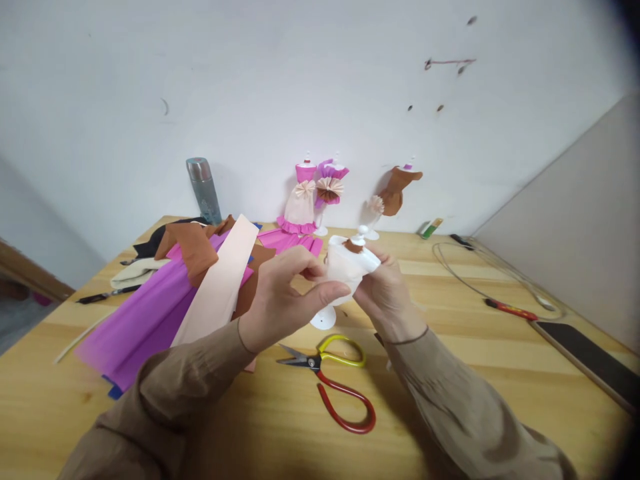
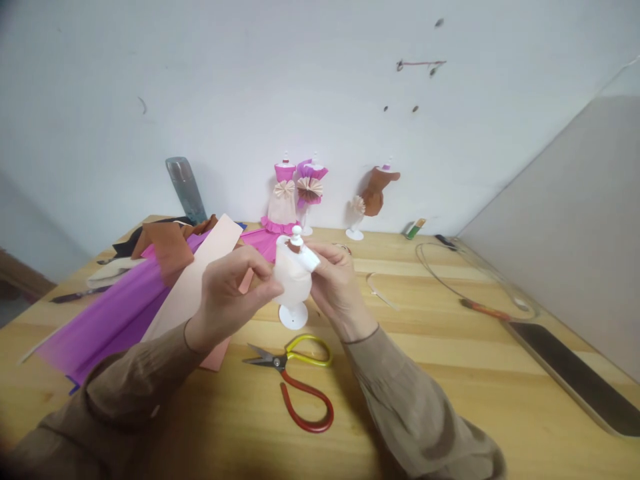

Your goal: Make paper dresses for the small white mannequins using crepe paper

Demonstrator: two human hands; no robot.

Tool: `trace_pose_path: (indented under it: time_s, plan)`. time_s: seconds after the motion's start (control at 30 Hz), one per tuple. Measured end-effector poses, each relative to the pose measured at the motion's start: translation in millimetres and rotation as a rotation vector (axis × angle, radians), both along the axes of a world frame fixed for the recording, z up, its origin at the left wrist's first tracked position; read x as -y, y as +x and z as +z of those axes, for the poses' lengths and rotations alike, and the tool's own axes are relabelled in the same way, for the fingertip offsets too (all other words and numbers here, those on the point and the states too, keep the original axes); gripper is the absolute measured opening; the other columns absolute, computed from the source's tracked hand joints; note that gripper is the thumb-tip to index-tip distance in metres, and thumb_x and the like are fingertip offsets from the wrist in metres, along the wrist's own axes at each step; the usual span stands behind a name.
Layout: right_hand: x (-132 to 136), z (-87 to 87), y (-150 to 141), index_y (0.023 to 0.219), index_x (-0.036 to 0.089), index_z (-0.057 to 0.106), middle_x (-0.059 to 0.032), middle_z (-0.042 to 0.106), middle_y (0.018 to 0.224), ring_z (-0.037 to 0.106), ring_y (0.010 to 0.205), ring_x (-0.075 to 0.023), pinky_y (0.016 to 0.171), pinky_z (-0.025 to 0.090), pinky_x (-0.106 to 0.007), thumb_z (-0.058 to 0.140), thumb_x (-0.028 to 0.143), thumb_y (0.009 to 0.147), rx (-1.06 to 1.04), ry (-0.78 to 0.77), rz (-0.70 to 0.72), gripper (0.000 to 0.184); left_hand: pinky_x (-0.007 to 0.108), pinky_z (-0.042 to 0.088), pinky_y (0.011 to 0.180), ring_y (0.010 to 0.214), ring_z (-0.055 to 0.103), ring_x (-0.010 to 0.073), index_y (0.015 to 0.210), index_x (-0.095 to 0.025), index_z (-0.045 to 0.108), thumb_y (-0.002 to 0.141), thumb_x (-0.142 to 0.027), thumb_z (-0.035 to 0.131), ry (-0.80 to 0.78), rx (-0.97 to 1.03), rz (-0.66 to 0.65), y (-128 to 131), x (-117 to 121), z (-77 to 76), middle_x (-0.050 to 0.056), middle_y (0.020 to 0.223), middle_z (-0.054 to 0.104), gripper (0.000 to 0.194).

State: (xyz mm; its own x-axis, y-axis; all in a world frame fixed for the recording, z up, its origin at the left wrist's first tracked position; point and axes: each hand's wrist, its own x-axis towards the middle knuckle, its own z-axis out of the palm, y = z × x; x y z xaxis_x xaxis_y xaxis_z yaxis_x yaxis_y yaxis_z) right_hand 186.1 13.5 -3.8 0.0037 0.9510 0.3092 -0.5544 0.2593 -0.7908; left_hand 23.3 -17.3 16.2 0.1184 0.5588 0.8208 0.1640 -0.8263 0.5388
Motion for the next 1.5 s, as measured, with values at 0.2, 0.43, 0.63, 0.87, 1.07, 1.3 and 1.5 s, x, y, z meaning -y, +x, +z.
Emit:
trace_pose_path:
  time_s: [0.2,0.43,0.63,0.87,1.07,1.3,1.5]
  plan:
    - [-5,-7.3,5,0.074,0.024,0.077,0.0013,0.075,0.072,0.066,0.065,-0.0154,0.067,0.055,-0.031,0.087,0.026,0.055,-0.026,-0.002,0.023,0.021,0.023,0.044,0.061,0.061,0.055,0.0096,0.063,-0.017,0.051,0.076,-0.020,0.073,-0.152,-0.150,0.000,4,-6,-2.6,-0.002,0.064,0.062,0.026]
    - [-7,-10.4,5,0.076,0.025,0.077,0.0010,0.076,0.077,0.067,0.064,-0.0160,0.068,0.056,-0.033,0.085,0.029,0.059,0.003,0.032,-0.012,0.020,0.023,0.044,0.062,0.063,0.055,0.0093,0.067,-0.018,0.052,0.073,-0.015,0.073,-0.242,-0.193,0.034,6,-10,-10.8,-0.005,0.066,0.060,0.022]
    - [-7,-10.3,4,0.073,0.025,0.077,0.0026,0.076,0.077,0.066,0.064,-0.0138,0.064,0.055,-0.029,0.087,0.029,0.056,-0.024,0.036,-0.022,0.020,0.022,0.045,0.060,0.062,0.055,0.0088,0.078,-0.019,0.050,0.070,-0.015,0.075,-0.372,-0.107,-0.050,8,-13,-14.0,-0.006,0.069,0.057,0.026]
    - [-3,-4.8,-1,0.078,0.025,0.076,0.0014,0.075,0.079,0.066,0.067,-0.0154,0.069,0.055,-0.031,0.084,0.031,0.062,0.050,0.050,-0.085,0.019,0.024,0.046,0.062,0.065,0.055,0.0101,0.080,-0.019,0.054,0.072,-0.016,0.072,-0.362,-0.122,-0.028,8,-14,-15.5,-0.004,0.070,0.058,0.020]
    - [-2,-3.9,-5,0.083,0.026,0.075,0.0013,0.074,0.080,0.065,0.069,-0.0157,0.069,0.055,-0.031,0.080,0.033,0.066,0.128,0.043,-0.111,0.019,0.033,0.049,0.079,0.083,0.059,0.0158,0.084,-0.019,0.057,0.075,-0.021,0.071,-0.299,-0.172,0.039,6,-19,-20.6,0.000,0.084,0.062,0.017]
    - [-5,-9.4,-3,0.089,0.025,0.073,-0.0005,0.074,0.087,0.065,0.071,-0.0163,0.066,0.053,-0.030,0.076,0.035,0.070,0.149,0.015,-0.126,0.022,0.037,0.050,0.089,0.089,0.063,0.0171,0.086,-0.019,0.057,0.076,-0.020,0.069,-0.398,-0.077,-0.042,8,-19,-19.9,0.003,0.091,0.068,0.015]
    - [-2,-5.7,-8,0.084,0.023,0.071,0.0017,0.072,0.080,0.061,0.065,-0.0133,0.059,0.048,-0.025,0.078,0.022,0.063,0.139,-0.021,-0.158,0.023,0.035,0.051,0.085,0.088,0.063,0.0170,0.092,-0.018,0.057,0.073,-0.018,0.070,-0.424,-0.074,-0.081,13,-14,-16.1,0.003,0.093,0.067,0.023]
